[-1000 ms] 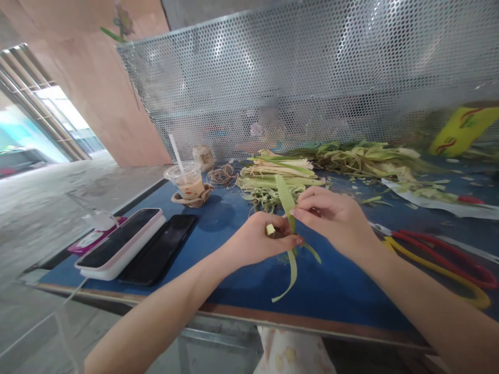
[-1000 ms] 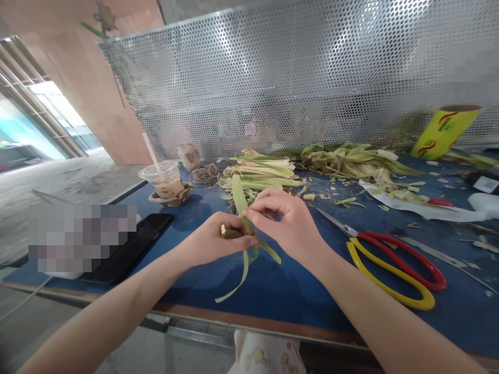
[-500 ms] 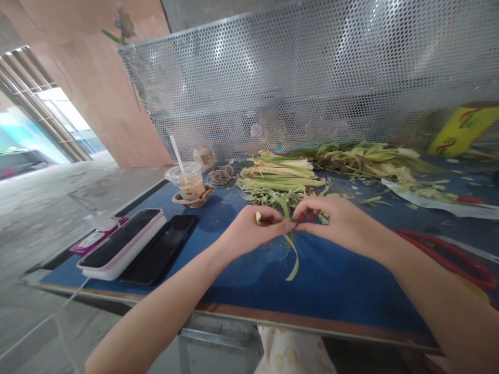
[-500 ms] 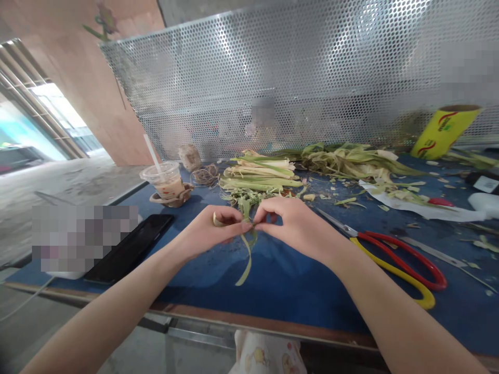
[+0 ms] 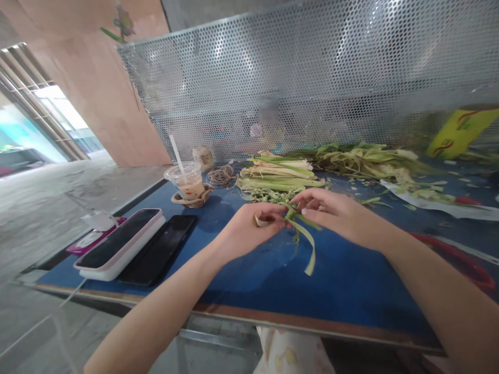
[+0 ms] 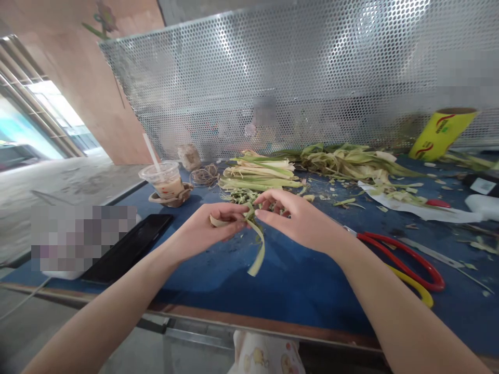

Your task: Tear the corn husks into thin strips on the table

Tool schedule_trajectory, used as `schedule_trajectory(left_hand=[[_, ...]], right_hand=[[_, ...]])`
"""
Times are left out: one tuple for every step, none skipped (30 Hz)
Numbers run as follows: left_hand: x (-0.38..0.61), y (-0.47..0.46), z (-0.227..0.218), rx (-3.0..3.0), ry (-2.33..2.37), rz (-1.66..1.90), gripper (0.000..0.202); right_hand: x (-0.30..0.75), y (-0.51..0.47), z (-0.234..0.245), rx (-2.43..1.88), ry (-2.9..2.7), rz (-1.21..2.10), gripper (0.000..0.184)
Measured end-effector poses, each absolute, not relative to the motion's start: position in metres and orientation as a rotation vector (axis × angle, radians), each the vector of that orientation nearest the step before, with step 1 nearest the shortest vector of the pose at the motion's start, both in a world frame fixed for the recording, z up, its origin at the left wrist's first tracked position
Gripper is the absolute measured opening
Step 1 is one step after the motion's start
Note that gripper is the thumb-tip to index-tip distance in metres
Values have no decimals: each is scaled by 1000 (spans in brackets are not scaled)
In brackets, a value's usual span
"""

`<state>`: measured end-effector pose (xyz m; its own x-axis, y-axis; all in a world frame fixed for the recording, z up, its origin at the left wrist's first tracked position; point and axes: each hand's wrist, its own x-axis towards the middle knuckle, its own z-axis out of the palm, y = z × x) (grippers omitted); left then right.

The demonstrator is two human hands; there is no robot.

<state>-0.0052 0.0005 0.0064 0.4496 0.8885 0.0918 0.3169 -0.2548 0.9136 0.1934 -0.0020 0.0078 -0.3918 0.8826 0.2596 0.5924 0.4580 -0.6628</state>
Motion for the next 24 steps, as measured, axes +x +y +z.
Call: schedule_trajectory(left_hand=[[-5,1,5,1820,1020,787,29],[-5,1,4,1836,1011,782,29],[-6,0,4,1840,1004,784,30],[-6,0,3,1837,1001,790,32],[-6,-1,3,1831,1000,800,34],[-6,-2,3,1831,1000,808,36],[-7,-3,3,1839,1002,814,37],[-7,-3,3,1854,1005,818,37],[-7,-4,3,1871,1012,821,36],[-7,-4,3,1883,1022,826,36],[-7,-4,3,1891,1034,837,37],[-7,-4,3,1894,1046,852,37],[-7,-4,3,1896,1060,871,38],[-7,-4,3,1898,1077,886,39],[-7,-4,3,1899,1097,898,40],[-7,-4,3,1899,1118,906,41],[-7,-4,4,1896,1138,910,43],[-7,-4,4,1888,1155,913,44],[-7,-4,5,1875,1167,914,45],[-7,-4,6,1858,1171,915,45],[-7,-4,6,1838,1166,916,45],[-7,-4,7,1820,1155,917,43],[-6,-4,8,1807,1143,918,42],[-6,-4,8,1799,1131,921,41]], right_hand=[[192,-2,7,-1224,-2114,655,33],[189,-3,5,-1229,-2115,668,36],[187,-3,3,-1236,-2120,683,38],[185,-3,1,-1243,-2124,705,38],[183,-3,-1,-1248,-2124,728,37],[181,-2,-2,-1248,-2124,746,34],[179,-2,-4,-1241,-2129,748,32],[178,-2,-5,-1225,-2135,728,29],[177,-2,-5,-1205,-2135,685,26],[176,-3,-5,-1183,-2134,629,23],[175,-3,-5,-1162,-2128,568,20],[174,-4,-4,-1144,-2116,511,17],[173,-4,-4,-1128,-2099,464,15],[173,-4,-4,-1114,-2083,431,14],[172,-5,-4,-1099,-2069,408,13],[172,-5,-4,-1085,-2056,388,13],[172,-4,-5,-1073,-2042,368,14],[173,-4,-6,-1066,-2029,346,15],[173,-3,-6,-1067,-2012,329,15],[174,-3,-7,-1076,-1989,324,15],[175,-2,-7,-1090,-1955,335,14],[176,-1,-7,-1106,-1914,359,14],[176,-1,-7,-1117,-1869,388,14],[177,-1,-7,-1127,-1823,410,14]])
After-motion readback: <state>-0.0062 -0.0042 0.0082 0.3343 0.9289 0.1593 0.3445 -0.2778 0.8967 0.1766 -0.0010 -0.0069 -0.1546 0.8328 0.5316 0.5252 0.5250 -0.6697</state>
